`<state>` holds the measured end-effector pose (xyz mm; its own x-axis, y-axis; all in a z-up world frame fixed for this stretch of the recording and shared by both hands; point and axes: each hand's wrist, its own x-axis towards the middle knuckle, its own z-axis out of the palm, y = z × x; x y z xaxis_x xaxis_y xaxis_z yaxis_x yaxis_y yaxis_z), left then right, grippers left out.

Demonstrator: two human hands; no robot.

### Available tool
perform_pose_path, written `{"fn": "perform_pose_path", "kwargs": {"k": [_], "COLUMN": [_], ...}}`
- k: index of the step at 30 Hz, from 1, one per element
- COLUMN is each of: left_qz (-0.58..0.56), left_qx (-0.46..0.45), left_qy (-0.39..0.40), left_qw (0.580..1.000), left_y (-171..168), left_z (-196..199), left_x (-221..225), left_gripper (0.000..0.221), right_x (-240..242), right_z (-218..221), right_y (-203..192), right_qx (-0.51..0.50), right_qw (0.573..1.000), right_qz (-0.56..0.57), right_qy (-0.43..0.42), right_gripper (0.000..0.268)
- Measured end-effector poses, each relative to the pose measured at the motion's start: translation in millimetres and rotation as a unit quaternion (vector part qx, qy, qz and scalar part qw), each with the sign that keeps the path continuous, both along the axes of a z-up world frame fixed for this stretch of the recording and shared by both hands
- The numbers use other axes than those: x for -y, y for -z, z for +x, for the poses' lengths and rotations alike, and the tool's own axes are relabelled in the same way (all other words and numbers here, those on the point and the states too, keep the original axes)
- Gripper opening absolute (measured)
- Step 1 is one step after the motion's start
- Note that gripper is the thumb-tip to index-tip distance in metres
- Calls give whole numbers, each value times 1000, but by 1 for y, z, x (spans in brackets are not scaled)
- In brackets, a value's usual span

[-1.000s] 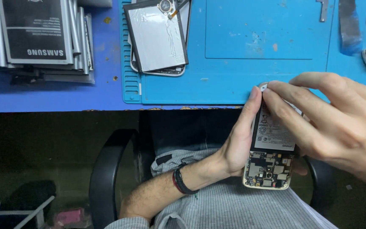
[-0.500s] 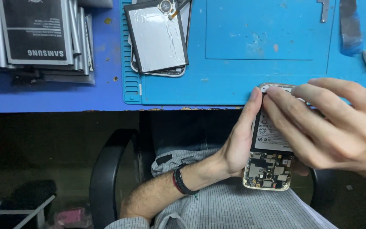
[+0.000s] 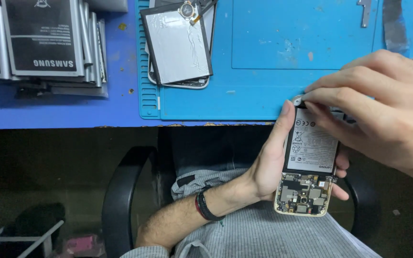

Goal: Removing a battery from a smartphone and cleaning internal components with a cloth and solvent.

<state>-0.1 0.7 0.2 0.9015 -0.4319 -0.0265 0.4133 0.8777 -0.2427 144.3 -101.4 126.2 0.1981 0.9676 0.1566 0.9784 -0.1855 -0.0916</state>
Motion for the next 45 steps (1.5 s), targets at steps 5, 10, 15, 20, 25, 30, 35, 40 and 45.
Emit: {"fn": "perform_pose_path", "kwargs": {"k": [5, 10, 15, 20, 25, 30, 35, 40, 45], "left_qz": [22, 44, 27, 16, 32, 22, -5, 62, 86], "left_qx": [-18, -34, -25, -5, 13, -15, -10, -20, -2], "left_qy": [25, 32, 20, -5, 4, 28, 27, 9, -3], "left_qw": [999, 998, 999, 1000, 999, 999, 1000, 998, 996], "left_y": [2, -2, -1, -4, -9, -5, -1, -3, -8], "left_z": [1, 0, 0, 1, 3, 0, -1, -1, 1], "left_x": [2, 1, 1, -2, -5, -1, 4, 5, 1], "left_gripper": [106, 106, 104, 96, 96, 107, 116, 112, 106], "right_x": [2, 1, -4, 0, 7, -2, -4, 1, 6], "right_z": [-5, -4, 1, 6, 1, -2, 3, -2, -5], "right_y": [1, 5, 7, 2, -7, -4, -2, 5, 5], "right_qx": [96, 124, -31, -26, 142, 152, 150, 159, 125], "right_qw": [995, 992, 999, 999, 986, 980, 979, 982, 989], "right_qz": [-3, 20, 14, 27, 2, 29, 10, 6, -10], "right_qy": [-14, -27, 36, 26, -86, -125, -137, -102, -74], "right_gripper": [24, 48, 63, 36, 26, 33, 43, 45, 34]}}
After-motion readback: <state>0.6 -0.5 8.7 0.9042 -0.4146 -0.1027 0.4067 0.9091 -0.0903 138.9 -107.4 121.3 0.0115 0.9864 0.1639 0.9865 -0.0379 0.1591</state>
